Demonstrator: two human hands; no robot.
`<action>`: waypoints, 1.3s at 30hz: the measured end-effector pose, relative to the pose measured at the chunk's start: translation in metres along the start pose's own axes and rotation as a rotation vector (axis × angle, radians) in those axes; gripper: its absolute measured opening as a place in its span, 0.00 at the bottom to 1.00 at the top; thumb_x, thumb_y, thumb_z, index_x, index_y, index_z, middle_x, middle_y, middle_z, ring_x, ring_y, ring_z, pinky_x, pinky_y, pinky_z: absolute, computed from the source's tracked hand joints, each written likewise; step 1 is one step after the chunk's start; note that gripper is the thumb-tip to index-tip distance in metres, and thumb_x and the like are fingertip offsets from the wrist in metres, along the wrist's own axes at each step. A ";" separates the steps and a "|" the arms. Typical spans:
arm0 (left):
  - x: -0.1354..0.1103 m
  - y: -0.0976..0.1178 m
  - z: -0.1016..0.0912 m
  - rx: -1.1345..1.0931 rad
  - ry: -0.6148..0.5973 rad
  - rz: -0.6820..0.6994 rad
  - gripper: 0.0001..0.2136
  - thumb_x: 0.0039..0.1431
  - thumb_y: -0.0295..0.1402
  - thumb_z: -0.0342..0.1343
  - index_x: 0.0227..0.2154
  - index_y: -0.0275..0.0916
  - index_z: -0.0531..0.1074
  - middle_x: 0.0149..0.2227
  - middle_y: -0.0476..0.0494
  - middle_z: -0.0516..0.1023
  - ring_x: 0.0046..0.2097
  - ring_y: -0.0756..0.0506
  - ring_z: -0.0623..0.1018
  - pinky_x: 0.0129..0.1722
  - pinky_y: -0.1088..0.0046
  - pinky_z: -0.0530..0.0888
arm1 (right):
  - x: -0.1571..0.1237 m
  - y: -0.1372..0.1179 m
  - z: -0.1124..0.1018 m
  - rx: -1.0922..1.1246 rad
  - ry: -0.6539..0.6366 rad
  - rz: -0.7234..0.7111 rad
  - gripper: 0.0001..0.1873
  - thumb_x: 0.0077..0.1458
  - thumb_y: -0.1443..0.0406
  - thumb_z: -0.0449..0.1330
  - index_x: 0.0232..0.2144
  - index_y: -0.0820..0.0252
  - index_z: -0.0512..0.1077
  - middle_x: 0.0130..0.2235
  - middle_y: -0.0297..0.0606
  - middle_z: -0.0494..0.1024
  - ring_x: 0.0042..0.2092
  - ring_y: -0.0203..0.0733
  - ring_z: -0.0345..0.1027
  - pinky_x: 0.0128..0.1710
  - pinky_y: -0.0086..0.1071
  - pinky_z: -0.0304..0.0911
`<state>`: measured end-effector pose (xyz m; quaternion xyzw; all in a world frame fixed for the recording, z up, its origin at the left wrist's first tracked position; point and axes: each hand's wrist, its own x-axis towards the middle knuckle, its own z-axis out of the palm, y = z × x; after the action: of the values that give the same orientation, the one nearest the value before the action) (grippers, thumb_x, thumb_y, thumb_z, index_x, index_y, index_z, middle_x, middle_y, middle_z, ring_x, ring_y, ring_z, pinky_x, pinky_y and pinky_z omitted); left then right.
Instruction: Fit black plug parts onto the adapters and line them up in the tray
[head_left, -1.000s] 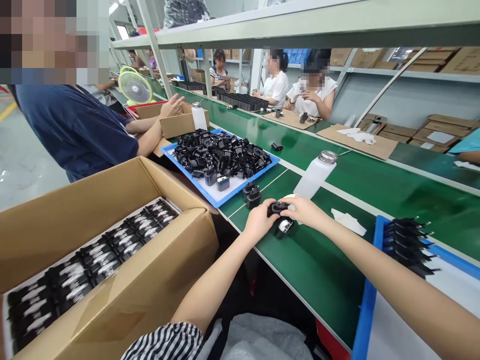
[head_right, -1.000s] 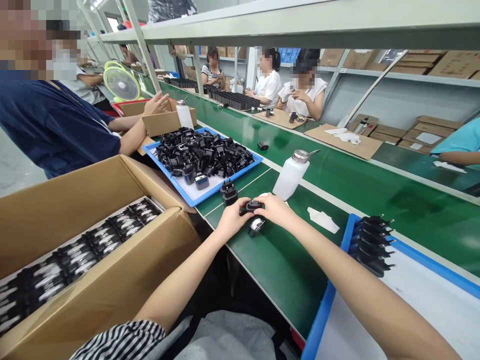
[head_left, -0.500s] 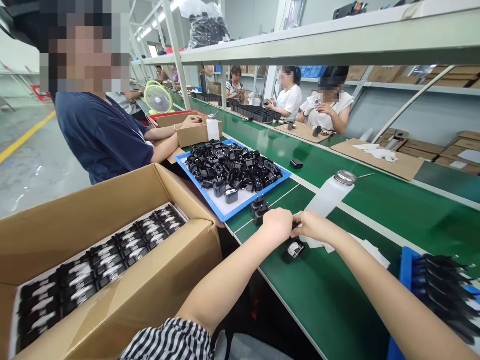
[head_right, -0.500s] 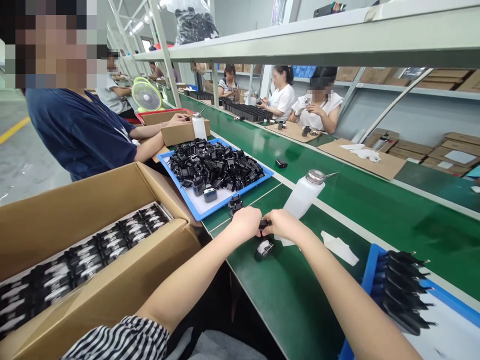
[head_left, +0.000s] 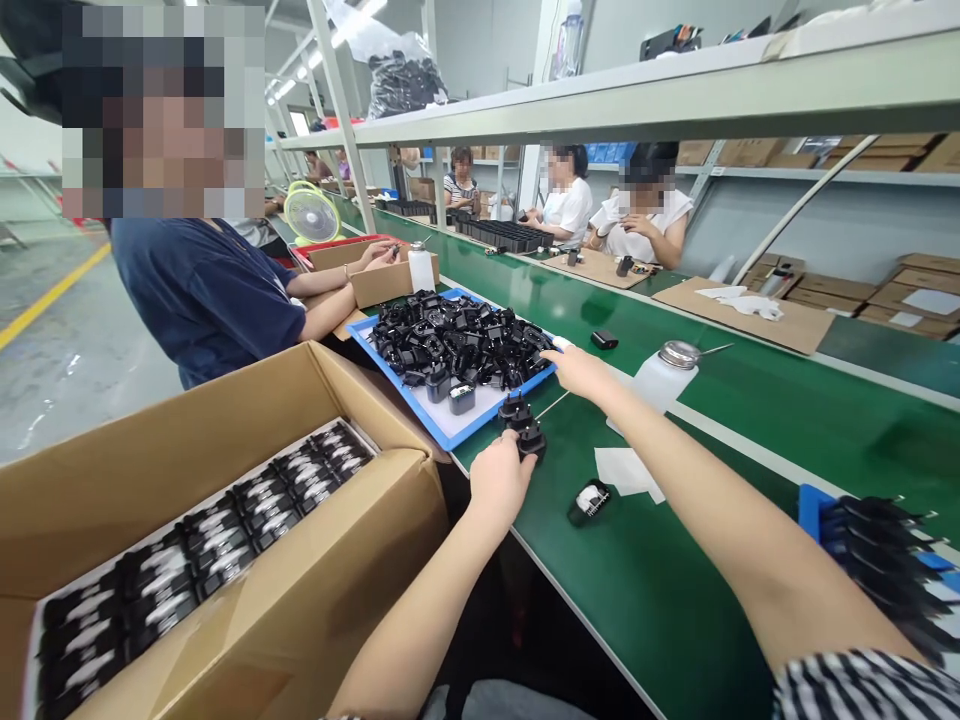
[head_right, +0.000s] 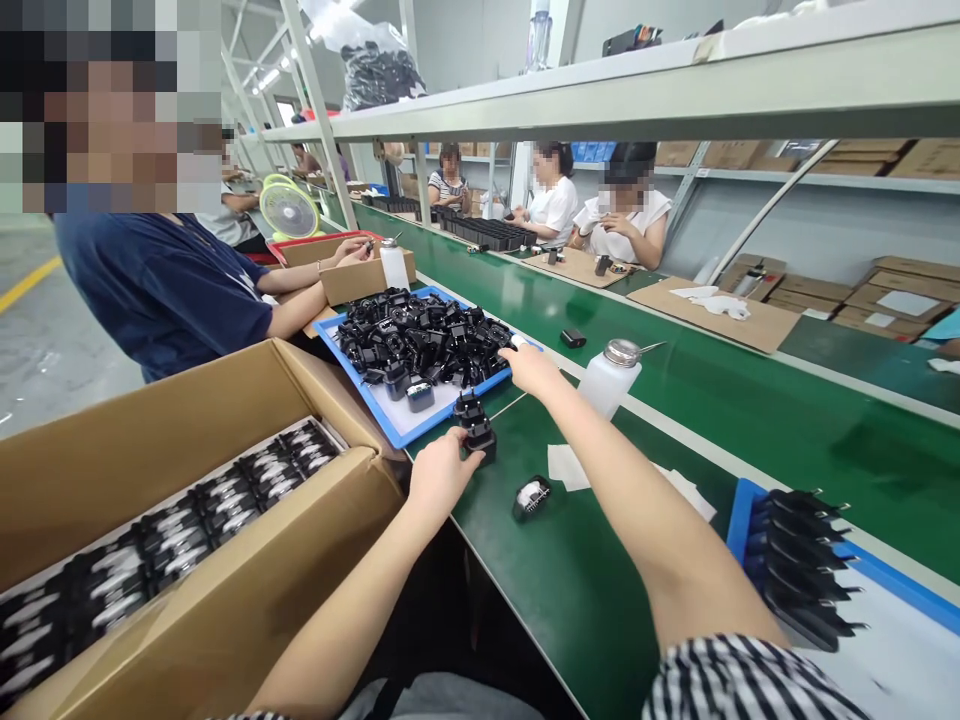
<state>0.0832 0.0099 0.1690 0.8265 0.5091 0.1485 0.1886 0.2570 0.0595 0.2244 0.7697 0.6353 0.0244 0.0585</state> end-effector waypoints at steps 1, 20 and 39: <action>-0.003 -0.003 0.003 -0.047 0.056 0.005 0.10 0.48 0.32 0.49 0.35 0.35 0.62 0.32 0.43 0.70 0.36 0.44 0.71 0.32 0.70 0.68 | 0.009 -0.003 0.004 -0.014 0.013 -0.003 0.23 0.50 0.74 0.44 0.48 0.55 0.56 0.47 0.46 0.60 0.43 0.48 0.58 0.33 0.34 0.60; -0.016 0.011 0.041 -0.498 -0.238 0.271 0.18 0.41 0.29 0.55 0.39 0.38 0.63 0.38 0.48 0.70 0.39 0.50 0.69 0.40 0.75 0.67 | -0.045 -0.007 -0.018 0.308 0.259 -0.044 0.10 0.51 0.69 0.46 0.37 0.65 0.61 0.38 0.40 0.67 0.40 0.39 0.59 0.37 0.25 0.55; -0.013 0.011 0.035 -0.569 -0.200 0.373 0.17 0.44 0.28 0.53 0.40 0.40 0.63 0.41 0.51 0.69 0.43 0.53 0.69 0.43 0.79 0.65 | -0.153 -0.010 0.052 0.488 0.060 -0.034 0.14 0.49 0.63 0.51 0.40 0.58 0.59 0.38 0.38 0.68 0.39 0.43 0.62 0.34 0.32 0.57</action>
<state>0.1009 -0.0118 0.1427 0.8302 0.2664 0.2344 0.4299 0.2241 -0.0922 0.1774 0.7491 0.6368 -0.1080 -0.1475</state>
